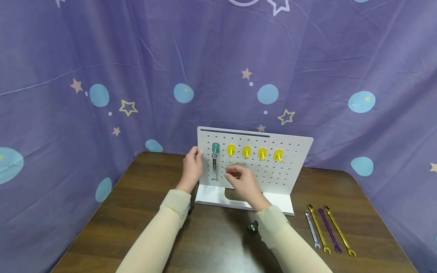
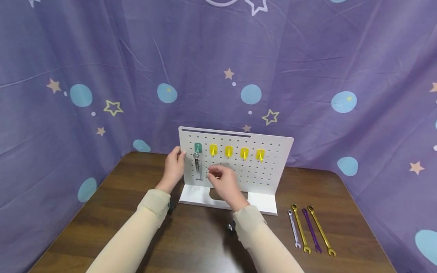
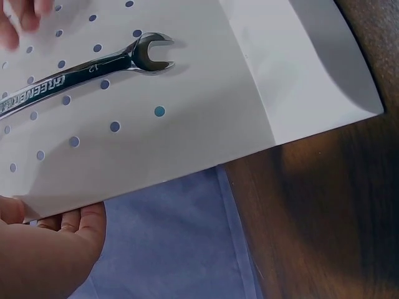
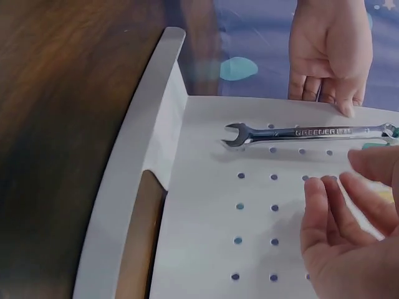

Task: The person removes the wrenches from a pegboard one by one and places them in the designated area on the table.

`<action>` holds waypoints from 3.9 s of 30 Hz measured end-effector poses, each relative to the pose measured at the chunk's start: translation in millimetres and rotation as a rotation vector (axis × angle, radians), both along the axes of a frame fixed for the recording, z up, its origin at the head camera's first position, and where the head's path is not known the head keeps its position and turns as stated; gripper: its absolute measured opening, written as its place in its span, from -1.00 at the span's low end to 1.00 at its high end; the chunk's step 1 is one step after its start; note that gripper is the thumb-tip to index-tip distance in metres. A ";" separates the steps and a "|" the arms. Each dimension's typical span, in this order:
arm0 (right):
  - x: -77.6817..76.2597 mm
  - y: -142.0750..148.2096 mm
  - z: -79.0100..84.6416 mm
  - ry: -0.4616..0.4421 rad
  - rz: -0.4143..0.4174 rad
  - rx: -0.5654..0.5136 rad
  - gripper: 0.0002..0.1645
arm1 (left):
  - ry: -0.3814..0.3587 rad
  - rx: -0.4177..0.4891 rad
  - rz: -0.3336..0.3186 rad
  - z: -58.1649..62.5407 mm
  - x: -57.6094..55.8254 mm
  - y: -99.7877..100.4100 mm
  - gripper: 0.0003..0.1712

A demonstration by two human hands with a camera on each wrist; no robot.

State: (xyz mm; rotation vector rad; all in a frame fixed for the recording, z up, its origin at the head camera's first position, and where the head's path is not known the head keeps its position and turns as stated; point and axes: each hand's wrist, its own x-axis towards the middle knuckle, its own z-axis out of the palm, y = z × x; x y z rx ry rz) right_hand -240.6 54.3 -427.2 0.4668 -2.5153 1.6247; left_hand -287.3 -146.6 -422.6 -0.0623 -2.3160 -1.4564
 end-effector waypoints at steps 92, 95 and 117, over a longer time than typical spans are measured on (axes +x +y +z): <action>59.8 113.1 -24.9 -0.140 -0.170 -0.137 -0.86 | -0.004 0.004 -0.005 -2.1 1.4 -1.1 -0.85; 61.6 117.3 -27.0 -0.114 -0.178 -0.139 -0.84 | -0.002 0.003 -0.008 -2.2 2.0 -1.3 -0.85; 71.2 150.3 -38.4 -0.141 -0.255 -0.181 -0.80 | 0.011 -0.001 -0.011 -3.0 1.1 -0.8 -0.86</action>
